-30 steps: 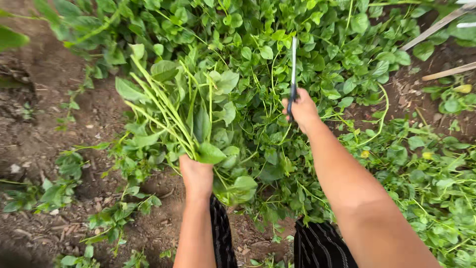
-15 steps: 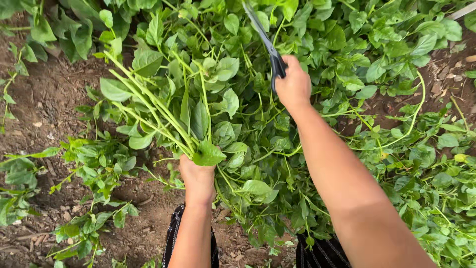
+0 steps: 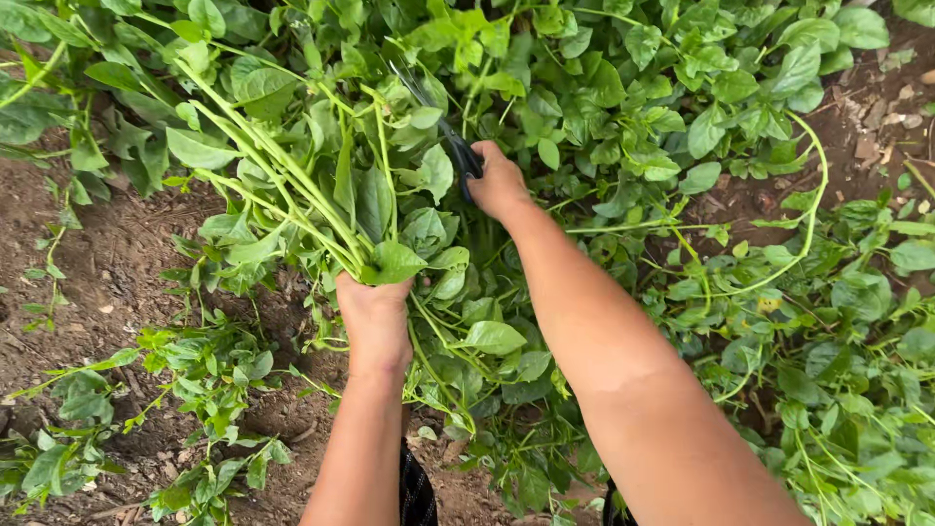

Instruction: The person harvests leafy greens from a garden bed by holding the stems with one hand and cutting them with a pair of scissors.

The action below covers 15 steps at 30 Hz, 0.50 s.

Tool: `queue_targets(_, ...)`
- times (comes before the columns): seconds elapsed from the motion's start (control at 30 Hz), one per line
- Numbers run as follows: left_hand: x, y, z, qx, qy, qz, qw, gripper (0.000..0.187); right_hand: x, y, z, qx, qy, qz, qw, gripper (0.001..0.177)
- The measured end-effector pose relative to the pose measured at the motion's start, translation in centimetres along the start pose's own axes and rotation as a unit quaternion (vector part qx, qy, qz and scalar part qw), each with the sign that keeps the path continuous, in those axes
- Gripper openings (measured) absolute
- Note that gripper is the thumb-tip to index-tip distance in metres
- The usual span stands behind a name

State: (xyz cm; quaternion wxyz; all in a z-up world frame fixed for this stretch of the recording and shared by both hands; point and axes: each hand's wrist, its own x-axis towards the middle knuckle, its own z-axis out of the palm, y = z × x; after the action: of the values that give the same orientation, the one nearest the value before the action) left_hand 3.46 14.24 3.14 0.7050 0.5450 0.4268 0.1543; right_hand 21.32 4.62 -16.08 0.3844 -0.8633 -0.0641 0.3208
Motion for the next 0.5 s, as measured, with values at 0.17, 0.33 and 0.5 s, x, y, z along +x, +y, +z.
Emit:
queue_targets(0.17, -0.5, 1.2, 0.7, -0.017, -0.008, -0.035, 0.999, 0.030, -6.3, -0.9, -7.0, -0.013, 0.057, 0.039, 0.998, 0.054)
queue_targets(0.33, -0.6, 1.6, 2.4, 0.029, -0.034, -0.044, 0.998, 0.026, -10.8, -2.0, -20.0, 0.242, 0.032, 0.072, 0.967, 0.054)
queue_targets(0.5, 1.8, -0.3, 7.0, 0.101, -0.048, -0.057, 0.992, 0.024, -11.7, -4.2, -23.9, 0.314, -0.065, 0.157, 0.934, 0.050)
